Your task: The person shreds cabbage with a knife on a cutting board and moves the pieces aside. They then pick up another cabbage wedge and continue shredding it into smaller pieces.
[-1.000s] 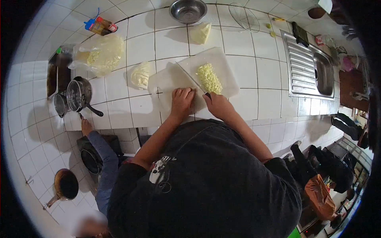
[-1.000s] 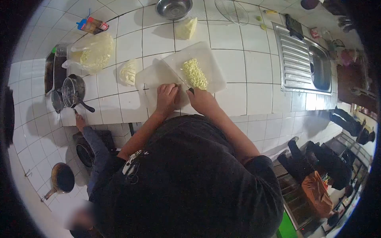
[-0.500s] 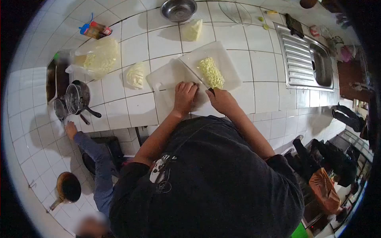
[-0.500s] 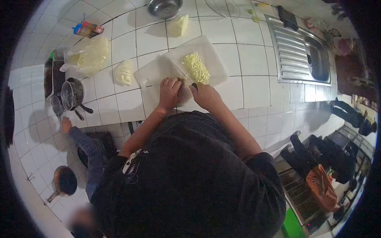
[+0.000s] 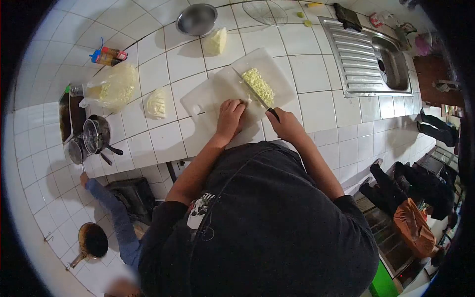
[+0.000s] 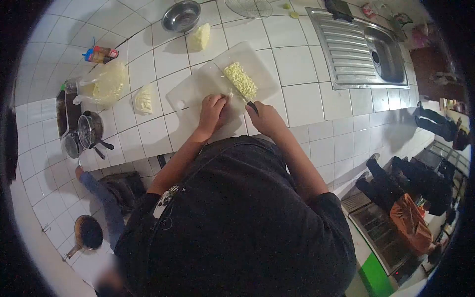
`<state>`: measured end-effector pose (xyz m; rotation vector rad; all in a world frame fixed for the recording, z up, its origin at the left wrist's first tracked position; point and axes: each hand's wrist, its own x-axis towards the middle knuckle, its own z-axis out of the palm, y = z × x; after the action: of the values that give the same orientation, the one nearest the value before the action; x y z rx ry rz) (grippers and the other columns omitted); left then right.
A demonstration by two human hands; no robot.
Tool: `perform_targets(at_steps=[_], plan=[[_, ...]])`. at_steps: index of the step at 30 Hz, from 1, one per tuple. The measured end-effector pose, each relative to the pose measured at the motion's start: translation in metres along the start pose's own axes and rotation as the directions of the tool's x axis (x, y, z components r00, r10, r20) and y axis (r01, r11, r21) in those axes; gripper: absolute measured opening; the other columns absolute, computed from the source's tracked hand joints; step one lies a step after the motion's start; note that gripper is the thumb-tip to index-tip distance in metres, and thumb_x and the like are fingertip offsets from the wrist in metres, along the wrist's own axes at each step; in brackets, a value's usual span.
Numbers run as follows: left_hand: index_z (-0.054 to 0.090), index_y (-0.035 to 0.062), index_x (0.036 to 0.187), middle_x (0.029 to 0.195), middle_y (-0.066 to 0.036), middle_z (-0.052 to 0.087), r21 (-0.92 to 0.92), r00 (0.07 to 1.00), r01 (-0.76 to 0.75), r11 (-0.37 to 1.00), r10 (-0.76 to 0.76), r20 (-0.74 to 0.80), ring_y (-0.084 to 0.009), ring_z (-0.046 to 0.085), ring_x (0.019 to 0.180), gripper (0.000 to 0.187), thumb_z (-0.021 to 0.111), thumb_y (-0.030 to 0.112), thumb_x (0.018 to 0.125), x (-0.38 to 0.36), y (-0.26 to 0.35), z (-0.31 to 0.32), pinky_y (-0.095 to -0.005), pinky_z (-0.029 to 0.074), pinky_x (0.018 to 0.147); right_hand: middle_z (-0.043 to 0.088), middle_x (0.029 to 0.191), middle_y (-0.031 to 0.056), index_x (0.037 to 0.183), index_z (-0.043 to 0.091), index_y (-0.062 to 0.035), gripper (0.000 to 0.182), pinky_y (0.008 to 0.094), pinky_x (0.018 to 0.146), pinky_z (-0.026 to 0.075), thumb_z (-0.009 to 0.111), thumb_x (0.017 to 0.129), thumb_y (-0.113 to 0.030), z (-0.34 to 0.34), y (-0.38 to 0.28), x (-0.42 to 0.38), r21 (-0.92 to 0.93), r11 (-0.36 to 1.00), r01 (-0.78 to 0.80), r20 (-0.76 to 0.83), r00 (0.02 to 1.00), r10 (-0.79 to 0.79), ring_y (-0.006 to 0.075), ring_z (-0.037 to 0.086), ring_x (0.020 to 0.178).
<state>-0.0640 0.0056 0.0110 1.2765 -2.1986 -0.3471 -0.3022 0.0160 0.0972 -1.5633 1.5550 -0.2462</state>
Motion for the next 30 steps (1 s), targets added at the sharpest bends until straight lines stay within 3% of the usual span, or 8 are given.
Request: perform_targets(at_steps=[4, 7, 11, 13, 15, 22, 24, 30], plan=[[0.066, 0.0075, 0.11, 0.12, -0.009, 0.059, 0.064, 0.999, -0.015, 0.998, 0.017, -0.037, -0.0325, 0.055, 0.116, 0.03, 0.066, 0.01, 0.081, 0.009, 0.013, 0.011, -0.0472, 0.041, 0.105, 0.068, 0.084, 0.0324, 0.128, 0.051, -0.0016, 0.038, 0.0599, 0.072, 0.05, 0.055, 0.102, -0.028, -0.005, 0.003, -0.013, 0.068, 0.992, 0.102, -0.078, 0.992, -0.097, 0.0525, 0.066, 0.081], [0.065, 0.0052, 0.114, 0.124, -0.016, 0.059, 0.035, 1.0, -0.009, 0.999, 0.009, -0.003, -0.0392, 0.054, 0.116, 0.034, 0.068, 0.006, 0.08, 0.018, 0.022, 0.012, -0.051, 0.041, 0.106, 0.067, 0.083, 0.0332, 0.144, 0.041, -0.0087, 0.046, 0.0614, 0.072, 0.05, 0.052, 0.102, -0.025, -0.003, 0.017, -0.007, -0.008, 0.982, 0.19, -0.056, 0.98, -0.19, 0.0517, 0.067, 0.081], [0.065, 0.0058, 0.117, 0.123, -0.014, 0.059, 0.089, 0.998, 0.016, 0.996, -0.022, 0.062, -0.0382, 0.055, 0.116, 0.034, 0.069, 0.008, 0.083, 0.025, 0.03, 0.015, -0.0536, 0.037, 0.107, 0.067, 0.083, 0.0334, 0.151, 0.038, -0.0149, 0.051, 0.0621, 0.074, 0.051, 0.05, 0.102, -0.023, -0.016, 0.016, -0.009, -0.049, 0.99, 0.129, -0.002, 0.992, -0.129, 0.051, 0.068, 0.082], [0.065, 0.006, 0.117, 0.121, -0.013, 0.06, 0.1, 0.998, 0.027, 0.995, -0.032, 0.047, -0.037, 0.055, 0.115, 0.035, 0.069, 0.009, 0.083, 0.025, 0.034, 0.016, -0.0544, 0.037, 0.107, 0.066, 0.076, 0.031, 0.158, 0.034, -0.0151, 0.057, 0.059, 0.07, 0.05, 0.051, 0.103, -0.021, -0.023, 0.014, -0.012, -0.113, 0.973, 0.202, 0.056, 0.979, -0.196, 0.05, 0.066, 0.074], [0.065, 0.0108, 0.121, 0.114, -0.005, 0.061, 0.134, 1.0, -0.006, 0.991, 0.006, 0.002, -0.0261, 0.056, 0.113, 0.037, 0.066, 0.011, 0.084, 0.028, 0.036, 0.015, -0.0498, 0.034, 0.111, 0.066, 0.076, 0.0313, 0.159, 0.031, -0.0174, 0.059, 0.0602, 0.07, 0.051, 0.049, 0.103, -0.021, -0.029, 0.012, -0.012, -0.128, 0.971, 0.201, 0.1, 0.977, -0.189, 0.0501, 0.067, 0.074], [0.067, 0.0118, 0.12, 0.117, -0.003, 0.063, 0.09, 0.996, 0.076, 0.993, -0.08, 0.037, -0.0248, 0.056, 0.118, 0.034, 0.066, 0.01, 0.086, 0.027, 0.04, 0.01, -0.0495, 0.032, 0.113, 0.066, 0.073, 0.0306, 0.16, 0.028, -0.0211, 0.059, 0.0612, 0.068, 0.052, 0.045, 0.103, -0.019, -0.019, 0.018, -0.002, -0.121, 0.973, 0.198, 0.12, 0.976, -0.184, 0.0498, 0.067, 0.071], [0.067, 0.0122, 0.12, 0.117, -0.002, 0.063, 0.204, 0.994, 0.048, 0.978, -0.067, 0.089, -0.0232, 0.056, 0.119, 0.034, 0.067, 0.011, 0.085, 0.024, 0.036, 0.012, -0.0501, 0.032, 0.113, 0.066, 0.072, 0.0304, 0.16, 0.028, -0.0203, 0.059, 0.0617, 0.068, 0.052, 0.045, 0.103, -0.019, -0.007, 0.024, 0.009, -0.134, 0.968, 0.21, 0.106, 0.975, -0.196, 0.0499, 0.067, 0.071], [0.068, 0.0094, 0.113, 0.119, -0.003, 0.063, 0.117, 0.995, 0.08, 0.99, -0.086, 0.046, -0.0248, 0.056, 0.119, 0.028, 0.064, 0.013, 0.086, 0.027, 0.042, 0.013, -0.0517, 0.031, 0.113, 0.066, 0.072, 0.0299, 0.161, 0.022, -0.0194, 0.063, 0.0619, 0.066, 0.052, 0.045, 0.103, -0.019, -0.033, -0.002, 0.004, -0.192, 0.959, 0.209, 0.178, 0.968, -0.175, 0.0497, 0.068, 0.071]])
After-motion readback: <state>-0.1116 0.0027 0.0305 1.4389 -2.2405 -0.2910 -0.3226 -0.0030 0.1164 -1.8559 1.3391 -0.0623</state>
